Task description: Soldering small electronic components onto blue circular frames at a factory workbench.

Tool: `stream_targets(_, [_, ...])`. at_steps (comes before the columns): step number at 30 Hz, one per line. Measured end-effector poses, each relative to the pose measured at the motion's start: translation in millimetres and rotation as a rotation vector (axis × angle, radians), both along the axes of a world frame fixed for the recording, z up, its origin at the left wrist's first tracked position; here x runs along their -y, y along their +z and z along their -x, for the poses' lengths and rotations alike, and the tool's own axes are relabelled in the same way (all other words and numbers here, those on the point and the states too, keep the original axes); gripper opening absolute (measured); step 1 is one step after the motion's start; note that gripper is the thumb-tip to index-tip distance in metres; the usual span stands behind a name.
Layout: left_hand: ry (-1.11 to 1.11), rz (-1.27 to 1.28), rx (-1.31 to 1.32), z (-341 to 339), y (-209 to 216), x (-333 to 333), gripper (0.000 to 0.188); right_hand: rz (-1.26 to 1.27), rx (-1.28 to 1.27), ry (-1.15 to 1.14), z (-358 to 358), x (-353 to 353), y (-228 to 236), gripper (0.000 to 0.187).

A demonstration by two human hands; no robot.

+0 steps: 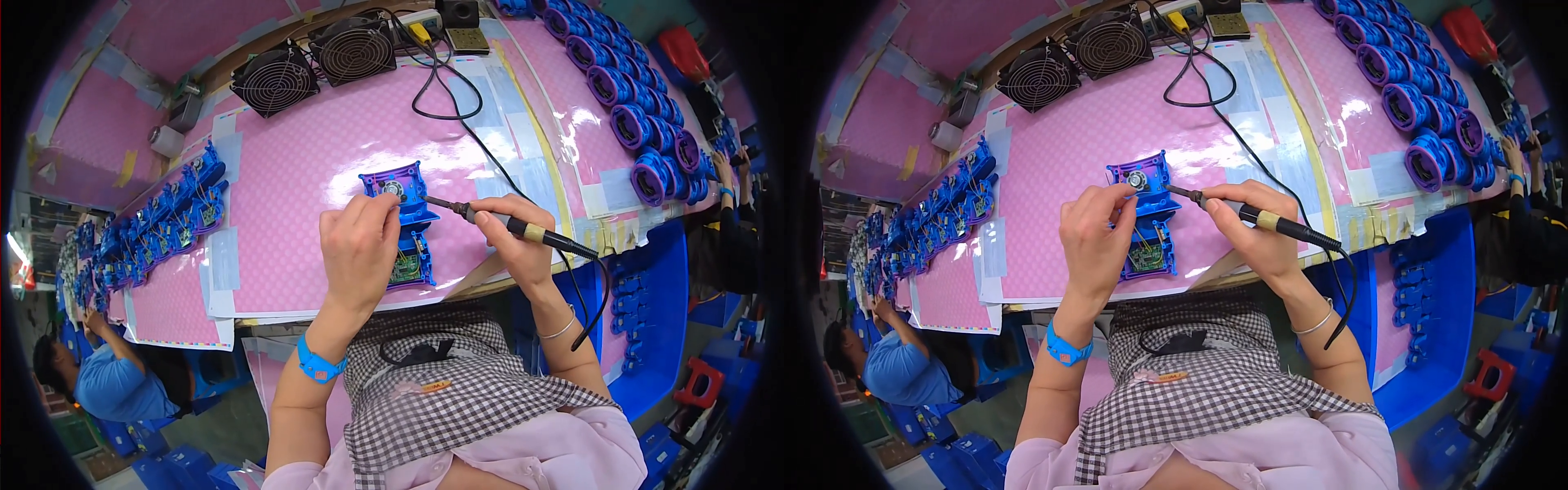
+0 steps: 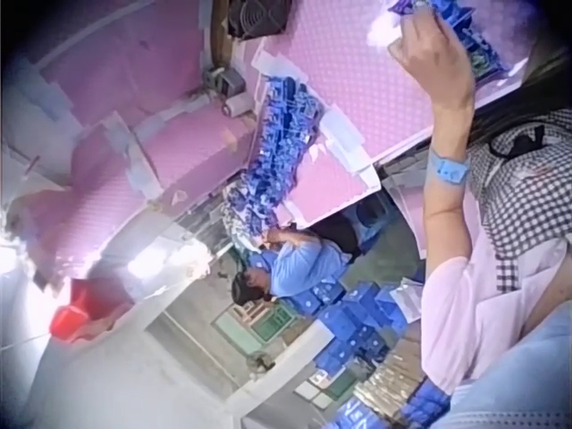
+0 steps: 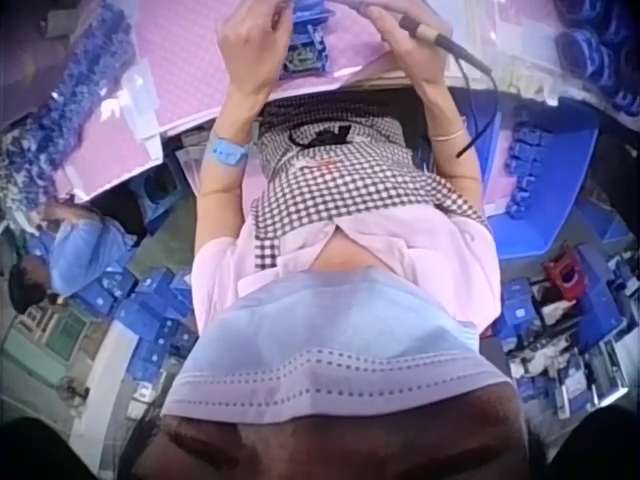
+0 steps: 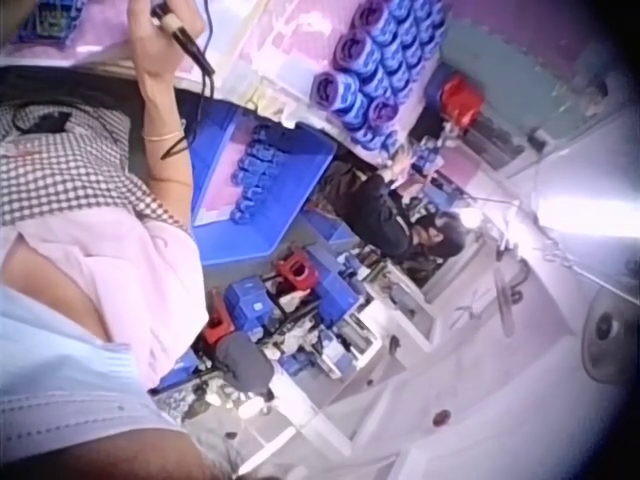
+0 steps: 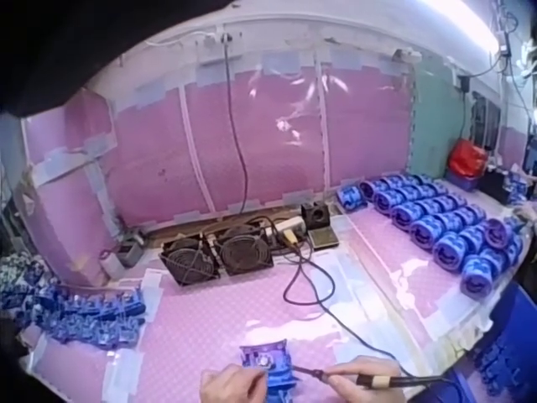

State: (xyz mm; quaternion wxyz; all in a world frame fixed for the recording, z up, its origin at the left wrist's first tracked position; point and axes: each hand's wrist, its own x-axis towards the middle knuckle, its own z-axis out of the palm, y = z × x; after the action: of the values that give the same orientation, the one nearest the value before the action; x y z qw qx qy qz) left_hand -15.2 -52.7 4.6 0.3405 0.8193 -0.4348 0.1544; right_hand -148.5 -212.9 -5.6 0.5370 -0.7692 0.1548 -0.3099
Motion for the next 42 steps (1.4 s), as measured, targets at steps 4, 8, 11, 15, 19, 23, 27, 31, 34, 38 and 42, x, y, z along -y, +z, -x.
stream_targets(4, [0.003,-0.002,0.003,-1,-6,6,0.012,-0.009,0.019,0.002,-3,-1,-2,0.014])
stream_targets(8, [-0.017,-0.048,-0.005,-2,-6,8,0.009,0.039,-0.021,0.025,-5,0,-2,0.014])
stream_targets(11, [-0.023,-0.060,-0.013,-4,-9,10,0.009,0.040,-0.021,0.023,-6,1,-2,0.014])
stream_targets(15, [-0.021,-0.078,-0.022,-4,-10,11,0.009,0.040,-0.019,0.030,-6,0,-2,0.014])
stream_targets(19, [-0.044,-0.076,-0.014,-3,-9,11,0.009,0.045,-0.013,0.041,-6,0,-2,0.014])
stream_targets(23, [0.030,0.273,-0.381,-11,-4,-13,0.008,0.073,0.019,0.043,-2,5,-4,0.014])
stream_targets(27, [0.195,0.274,-0.751,-20,-7,-36,0.013,-0.008,0.015,-0.002,1,5,-3,0.014])
stream_targets(31, [0.150,0.107,-0.330,-13,-11,-15,0.014,0.011,0.004,0.033,-5,2,-4,0.014])
stream_targets(34, [0.127,0.192,-0.353,-5,-12,-10,0.012,0.034,-0.025,0.040,-4,0,-5,0.014])
stream_targets(38, [0.083,0.265,-0.602,-2,-5,-6,0.009,0.007,-0.004,0.021,-4,-1,-4,0.014])
stream_targets(42, [0.077,0.359,-0.842,-3,-6,0,0.008,-0.018,-0.012,-0.006,-4,-1,-4,0.014])
